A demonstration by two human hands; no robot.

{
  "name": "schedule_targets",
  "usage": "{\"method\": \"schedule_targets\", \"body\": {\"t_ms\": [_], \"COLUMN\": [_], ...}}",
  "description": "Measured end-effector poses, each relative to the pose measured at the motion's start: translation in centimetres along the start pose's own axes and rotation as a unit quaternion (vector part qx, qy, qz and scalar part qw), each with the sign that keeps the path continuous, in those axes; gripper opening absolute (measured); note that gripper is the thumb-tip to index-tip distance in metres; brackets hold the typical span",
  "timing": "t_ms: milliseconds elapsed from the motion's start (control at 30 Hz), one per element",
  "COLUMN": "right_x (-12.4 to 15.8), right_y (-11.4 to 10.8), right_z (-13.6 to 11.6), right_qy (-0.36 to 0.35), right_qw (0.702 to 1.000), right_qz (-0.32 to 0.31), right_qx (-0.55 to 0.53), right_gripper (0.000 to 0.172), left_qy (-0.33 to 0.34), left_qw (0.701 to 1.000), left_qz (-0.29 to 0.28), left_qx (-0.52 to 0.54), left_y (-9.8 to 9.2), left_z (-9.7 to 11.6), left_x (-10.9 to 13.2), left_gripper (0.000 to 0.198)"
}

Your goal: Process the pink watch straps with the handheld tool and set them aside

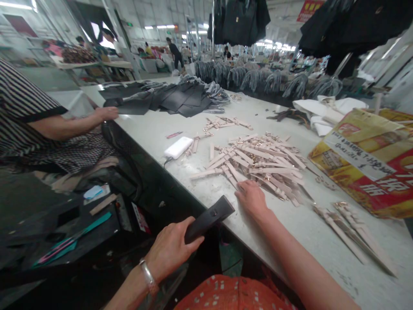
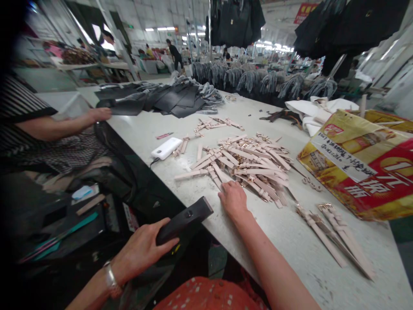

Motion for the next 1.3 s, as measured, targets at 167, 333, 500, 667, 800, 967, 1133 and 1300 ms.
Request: {"method": "schedule_targets", "body": {"t_ms": [167,333,500,667,800,967,1133,1300], "right_x": [0.3,6.1,11.8,12.1,10.4,9.9,10.1,10.0], "right_y": [-0.7,-4.8,-8.9,-9.6,-7.8,-6.6,-6.3,-6.1], "right_z": [1.6,6.1,10.0,9.1,7.3,6.4,6.7,6.9], "right_qy": [0.004,0.013,0.058,0.073,0.067,0.068,0.067,0.077], "right_qw": [1.0,0.998,0.997,0.996,0.993,0.987,0.98,0.976], "right_qz": [-0.017,-0.054,-0.055,0.003,0.02,0.048,0.042,0.023], "right_qx": [0.006,-0.023,-0.024,-0.047,-0.097,-0.138,-0.18,-0.201], "right_gripper": [0.015,0.022,0.024,0.025,0.025,0.026,0.017,0.02], "left_qy": [-0.009,0.01,0.042,0.087,0.114,0.128,0.165,0.215], "left_qw": [1.0,1.0,0.998,0.994,0.991,0.986,0.967,0.951], "left_qz": [-0.008,-0.009,-0.034,-0.06,-0.065,-0.072,-0.087,-0.106], "left_qx": [0.016,0.025,0.014,-0.012,-0.038,-0.085,-0.174,-0.197], "left_y": [0.2,1.3,2.3,2.6,2.4,1.8,1.0,0.4], "left_z": [-0.6,-0.6,1.0,3.4,4.9,6.6,8.2,9.6], "left_x": [0.5,0.3,-0.2,-0.6,-1.1,-2.7,-4.4,-5.3], "left_gripper": [0.028,0.029,0.027,0.025,0.025,0.03,0.028,0.024]}}
Point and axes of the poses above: each hand's wrist, its own x-axis away from the middle knuckle, its own y-axis out of the palm, z = x × y, the point moved 6 cm from there along -x, towards the middle knuckle, and after that the axes turned 15 degrees about z, right-handed, at the moved point
